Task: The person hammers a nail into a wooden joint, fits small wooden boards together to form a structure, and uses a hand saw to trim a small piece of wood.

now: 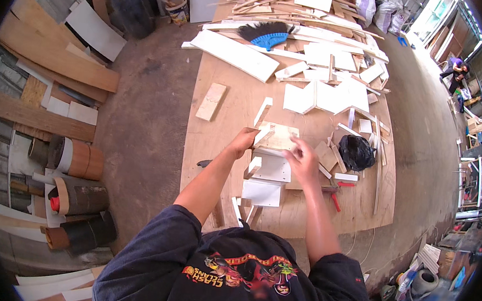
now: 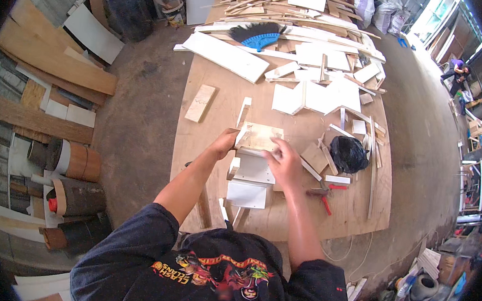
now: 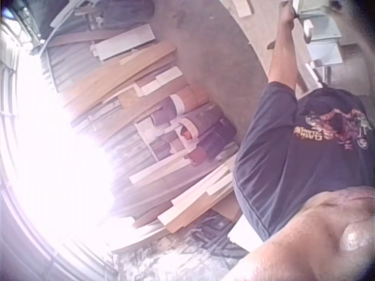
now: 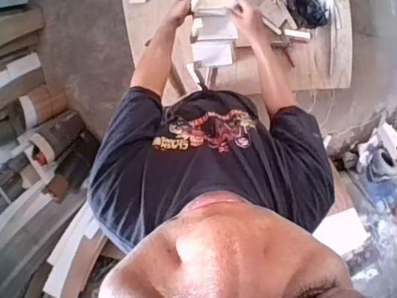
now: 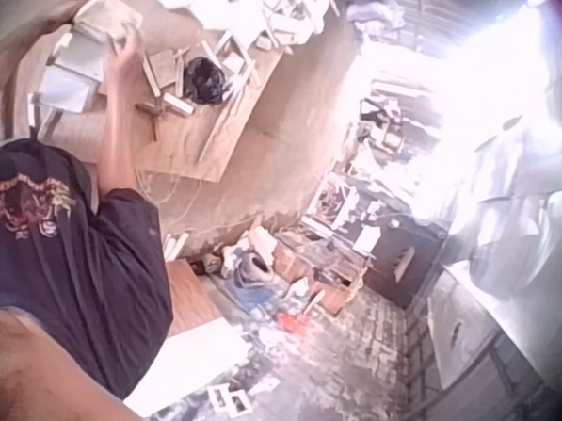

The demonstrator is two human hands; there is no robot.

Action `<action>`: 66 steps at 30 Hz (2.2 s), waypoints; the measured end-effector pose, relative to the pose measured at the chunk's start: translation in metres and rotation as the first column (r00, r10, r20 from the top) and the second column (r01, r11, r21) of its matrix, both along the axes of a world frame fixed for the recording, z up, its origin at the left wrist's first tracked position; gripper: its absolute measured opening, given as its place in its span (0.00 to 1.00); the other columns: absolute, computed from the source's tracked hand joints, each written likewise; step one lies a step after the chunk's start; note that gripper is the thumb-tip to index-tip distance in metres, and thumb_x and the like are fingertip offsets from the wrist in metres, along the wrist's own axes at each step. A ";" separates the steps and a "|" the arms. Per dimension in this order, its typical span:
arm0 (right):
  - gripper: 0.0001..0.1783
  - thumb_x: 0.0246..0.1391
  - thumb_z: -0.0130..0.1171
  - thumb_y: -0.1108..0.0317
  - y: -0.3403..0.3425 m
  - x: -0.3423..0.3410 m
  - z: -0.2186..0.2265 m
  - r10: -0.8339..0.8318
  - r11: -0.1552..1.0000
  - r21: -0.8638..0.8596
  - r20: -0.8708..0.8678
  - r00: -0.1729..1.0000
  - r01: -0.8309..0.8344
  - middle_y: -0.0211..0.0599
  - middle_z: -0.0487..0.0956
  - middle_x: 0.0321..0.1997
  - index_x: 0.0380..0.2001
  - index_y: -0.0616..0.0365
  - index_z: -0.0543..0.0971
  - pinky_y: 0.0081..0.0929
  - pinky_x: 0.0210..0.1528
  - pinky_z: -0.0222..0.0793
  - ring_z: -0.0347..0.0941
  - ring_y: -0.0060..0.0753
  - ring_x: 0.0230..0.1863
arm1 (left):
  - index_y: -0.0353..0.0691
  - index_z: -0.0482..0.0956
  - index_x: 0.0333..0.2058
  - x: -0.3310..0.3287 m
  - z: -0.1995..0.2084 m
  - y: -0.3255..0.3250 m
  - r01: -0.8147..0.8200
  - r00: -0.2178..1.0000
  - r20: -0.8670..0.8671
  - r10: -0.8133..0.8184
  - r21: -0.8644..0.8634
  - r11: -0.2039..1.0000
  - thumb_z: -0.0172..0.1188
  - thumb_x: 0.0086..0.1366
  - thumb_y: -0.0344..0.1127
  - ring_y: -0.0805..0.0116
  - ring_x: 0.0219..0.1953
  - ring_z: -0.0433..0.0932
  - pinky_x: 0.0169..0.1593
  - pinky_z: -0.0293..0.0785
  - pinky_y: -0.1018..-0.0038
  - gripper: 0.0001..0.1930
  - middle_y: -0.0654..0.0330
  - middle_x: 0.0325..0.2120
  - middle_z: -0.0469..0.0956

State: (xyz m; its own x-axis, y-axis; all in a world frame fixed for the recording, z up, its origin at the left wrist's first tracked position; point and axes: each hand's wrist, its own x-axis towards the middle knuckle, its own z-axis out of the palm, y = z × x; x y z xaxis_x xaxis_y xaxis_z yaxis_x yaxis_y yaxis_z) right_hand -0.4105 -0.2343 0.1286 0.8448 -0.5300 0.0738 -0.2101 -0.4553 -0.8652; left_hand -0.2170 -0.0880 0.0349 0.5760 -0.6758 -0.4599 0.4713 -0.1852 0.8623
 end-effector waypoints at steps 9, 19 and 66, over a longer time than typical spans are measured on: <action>0.20 0.66 0.58 0.62 0.029 0.065 -0.004 0.294 0.955 -0.016 0.174 0.940 -0.296 0.47 0.80 0.49 0.58 0.55 0.75 0.41 0.56 0.70 0.75 0.50 0.54 | 0.36 0.84 0.42 0.012 -0.009 0.008 0.040 0.998 -0.051 -0.037 0.051 0.998 0.58 0.68 0.40 0.72 0.32 0.77 0.39 0.74 0.69 0.14 0.63 0.33 0.81; 0.13 0.68 0.55 0.64 0.027 0.071 -0.016 0.345 0.914 0.163 0.167 0.924 -0.371 0.47 0.81 0.48 0.51 0.58 0.74 0.40 0.53 0.71 0.77 0.50 0.51 | 0.36 0.85 0.36 0.009 -0.001 0.006 -0.004 0.997 -0.081 0.012 0.096 0.995 0.58 0.64 0.33 0.70 0.30 0.77 0.37 0.73 0.67 0.09 0.62 0.29 0.80; 0.40 0.64 0.57 0.58 0.028 0.035 -0.073 -0.323 0.884 0.383 0.087 0.943 0.267 0.55 0.68 0.70 0.73 0.61 0.56 0.38 0.70 0.58 0.66 0.51 0.69 | 0.25 0.58 0.69 -0.009 0.109 0.039 -0.124 0.835 0.528 0.155 -0.095 0.988 0.60 0.69 0.35 0.60 0.64 0.70 0.65 0.66 0.68 0.35 0.43 0.65 0.68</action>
